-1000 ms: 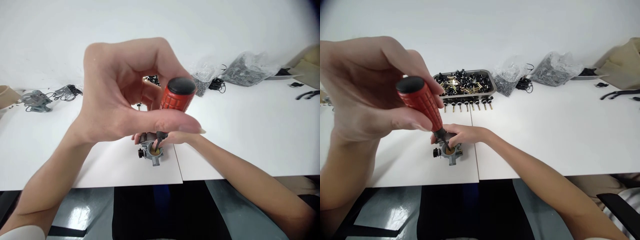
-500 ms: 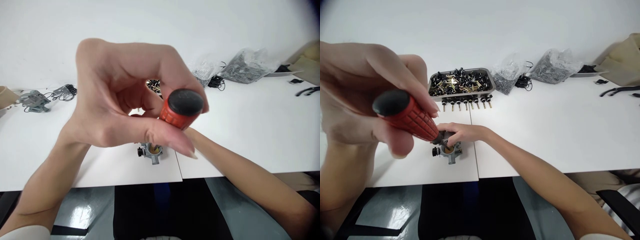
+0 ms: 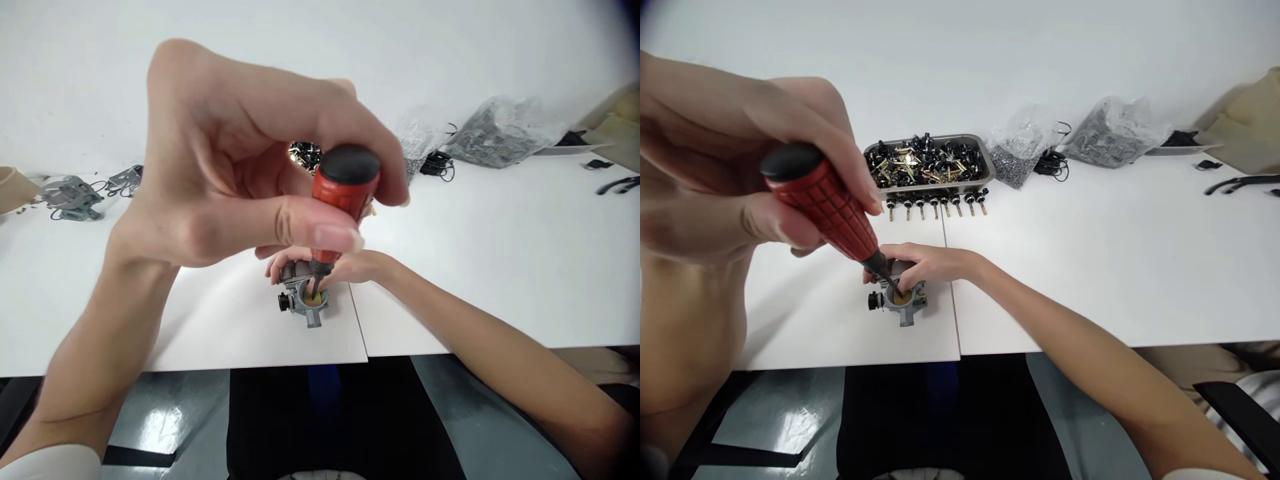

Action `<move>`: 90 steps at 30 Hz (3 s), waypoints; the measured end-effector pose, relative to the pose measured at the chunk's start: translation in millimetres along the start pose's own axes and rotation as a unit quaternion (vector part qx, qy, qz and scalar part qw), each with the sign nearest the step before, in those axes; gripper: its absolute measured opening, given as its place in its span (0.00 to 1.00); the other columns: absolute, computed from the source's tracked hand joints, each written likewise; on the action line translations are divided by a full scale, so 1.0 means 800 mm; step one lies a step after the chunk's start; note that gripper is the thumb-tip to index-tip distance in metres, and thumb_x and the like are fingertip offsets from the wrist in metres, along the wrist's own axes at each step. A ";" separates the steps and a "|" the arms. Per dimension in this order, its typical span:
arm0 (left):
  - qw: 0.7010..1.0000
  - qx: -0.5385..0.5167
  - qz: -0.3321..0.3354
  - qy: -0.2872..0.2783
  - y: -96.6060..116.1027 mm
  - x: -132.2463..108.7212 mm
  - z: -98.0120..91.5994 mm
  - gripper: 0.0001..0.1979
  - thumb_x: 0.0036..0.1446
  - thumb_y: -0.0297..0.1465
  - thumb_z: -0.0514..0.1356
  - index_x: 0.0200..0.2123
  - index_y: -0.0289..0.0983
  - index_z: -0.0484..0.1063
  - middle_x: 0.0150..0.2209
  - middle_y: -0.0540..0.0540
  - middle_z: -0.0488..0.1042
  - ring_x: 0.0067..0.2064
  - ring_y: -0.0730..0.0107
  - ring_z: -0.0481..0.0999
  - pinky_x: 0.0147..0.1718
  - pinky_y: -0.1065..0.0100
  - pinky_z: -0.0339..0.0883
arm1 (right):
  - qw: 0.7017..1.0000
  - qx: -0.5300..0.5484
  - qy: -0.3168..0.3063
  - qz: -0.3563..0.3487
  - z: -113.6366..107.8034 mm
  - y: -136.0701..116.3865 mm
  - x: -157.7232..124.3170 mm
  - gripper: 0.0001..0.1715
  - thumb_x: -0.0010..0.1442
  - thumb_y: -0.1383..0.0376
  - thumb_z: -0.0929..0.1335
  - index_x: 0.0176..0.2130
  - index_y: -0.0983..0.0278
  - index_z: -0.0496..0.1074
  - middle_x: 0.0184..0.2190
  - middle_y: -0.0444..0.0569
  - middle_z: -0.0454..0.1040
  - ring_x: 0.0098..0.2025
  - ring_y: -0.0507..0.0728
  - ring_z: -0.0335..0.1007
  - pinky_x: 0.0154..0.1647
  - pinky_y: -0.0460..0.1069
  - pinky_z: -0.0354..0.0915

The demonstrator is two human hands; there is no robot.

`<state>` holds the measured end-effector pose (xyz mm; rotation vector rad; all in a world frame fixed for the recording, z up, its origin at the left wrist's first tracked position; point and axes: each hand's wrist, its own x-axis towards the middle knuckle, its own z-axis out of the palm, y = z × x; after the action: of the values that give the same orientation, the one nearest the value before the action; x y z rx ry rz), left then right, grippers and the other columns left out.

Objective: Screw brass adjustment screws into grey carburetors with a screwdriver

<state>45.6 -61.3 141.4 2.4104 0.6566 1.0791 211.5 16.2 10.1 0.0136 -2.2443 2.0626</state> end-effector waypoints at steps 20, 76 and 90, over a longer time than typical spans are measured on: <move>0.998 0.050 0.028 0.030 0.011 0.010 0.012 0.26 0.61 0.51 0.45 0.37 0.35 0.69 0.35 0.52 0.72 0.36 0.79 0.74 0.32 0.69 0.67 | 1.000 -0.003 0.018 0.004 0.002 -0.008 0.000 0.24 0.50 0.73 0.67 0.48 0.68 0.66 0.52 0.57 0.68 0.57 0.61 0.63 0.60 0.57 0.61; 0.998 0.055 0.030 -0.027 -0.002 0.011 0.016 0.38 0.60 0.54 0.32 0.38 0.30 0.69 0.37 0.51 0.71 0.34 0.76 0.78 0.33 0.67 0.72 | 0.999 -0.038 0.001 -0.001 0.001 -0.005 -0.001 0.19 0.53 0.70 0.67 0.47 0.66 0.69 0.51 0.53 0.69 0.57 0.61 0.61 0.59 0.55 0.60; 0.996 -0.046 0.068 0.034 -0.014 0.026 0.027 0.30 0.58 0.57 0.46 0.32 0.35 0.67 0.25 0.52 0.65 0.37 0.62 0.81 0.35 0.59 0.76 | 1.000 -0.011 0.003 0.013 0.001 0.000 0.000 0.19 0.54 0.70 0.67 0.47 0.65 0.68 0.53 0.53 0.67 0.55 0.59 0.64 0.56 0.53 0.63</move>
<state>71.4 -44.1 134.0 2.3763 0.4585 1.2230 211.7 15.3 10.0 -0.0234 -2.2763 2.0479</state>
